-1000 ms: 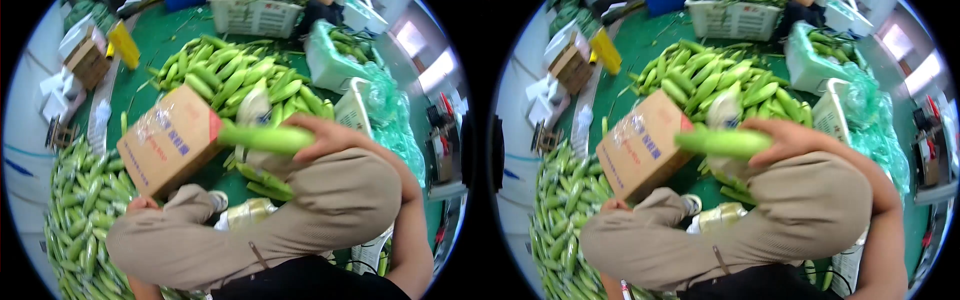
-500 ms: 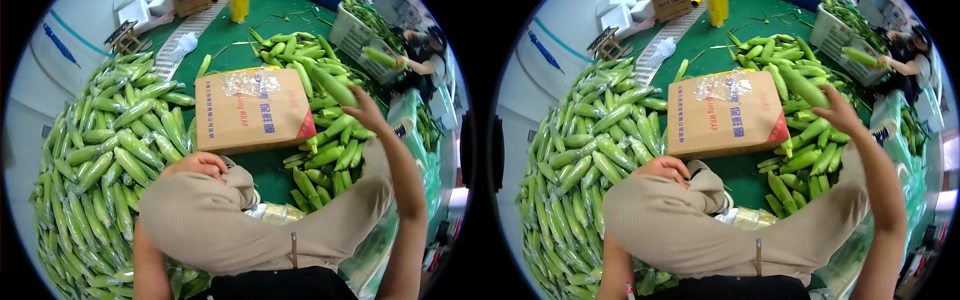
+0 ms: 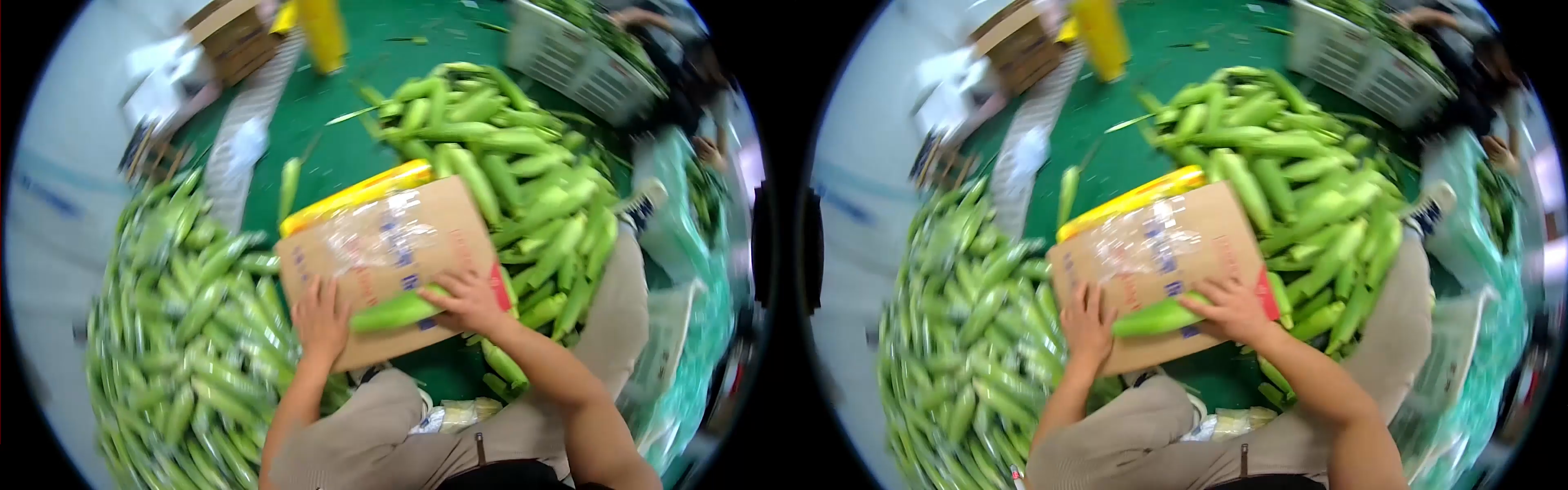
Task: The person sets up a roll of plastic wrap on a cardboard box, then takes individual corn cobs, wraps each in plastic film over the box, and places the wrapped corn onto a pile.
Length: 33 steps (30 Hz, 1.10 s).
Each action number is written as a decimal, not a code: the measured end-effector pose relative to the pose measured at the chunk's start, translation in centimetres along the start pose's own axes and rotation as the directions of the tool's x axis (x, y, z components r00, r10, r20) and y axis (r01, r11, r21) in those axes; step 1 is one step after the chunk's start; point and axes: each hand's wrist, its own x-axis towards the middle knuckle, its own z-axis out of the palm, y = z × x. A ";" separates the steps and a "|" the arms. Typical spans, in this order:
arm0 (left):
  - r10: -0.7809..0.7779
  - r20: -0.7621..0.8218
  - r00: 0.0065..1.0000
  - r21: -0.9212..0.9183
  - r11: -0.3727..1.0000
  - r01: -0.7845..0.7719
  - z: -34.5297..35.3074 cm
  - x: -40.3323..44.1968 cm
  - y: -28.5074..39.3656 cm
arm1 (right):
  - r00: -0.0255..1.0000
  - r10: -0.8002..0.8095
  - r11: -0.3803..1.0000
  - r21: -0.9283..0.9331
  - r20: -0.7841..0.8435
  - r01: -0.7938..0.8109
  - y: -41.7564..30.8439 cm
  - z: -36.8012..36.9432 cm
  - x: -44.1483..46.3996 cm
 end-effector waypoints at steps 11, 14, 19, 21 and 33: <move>0.097 -0.049 0.994 -0.147 0.984 -0.103 1.2 0.0 0.4 | 0.997 0.041 0.997 0.063 -0.064 -0.037 0.3 0.6 -0.8; 0.054 -0.084 0.995 -0.174 0.982 -0.068 1.6 -0.7 0.0 | 0.995 0.037 0.997 0.069 -0.091 -0.030 0.4 1.2 -0.9; -0.004 -0.082 0.997 -0.362 0.932 -0.025 2.3 -2.6 -0.9 | 0.996 0.016 0.990 0.141 0.088 -0.028 -1.5 -2.5 -1.0; -0.105 -0.100 0.990 -0.483 0.875 0.044 2.7 -2.3 -1.5 | 0.994 0.079 0.952 0.289 0.075 -0.097 -0.9 -2.8 -1.4; 0.060 -0.023 0.998 -0.366 0.928 -0.064 0.9 7.4 -2.6 | 0.881 0.415 0.877 0.160 0.227 -0.454 5.4 -2.9 8.1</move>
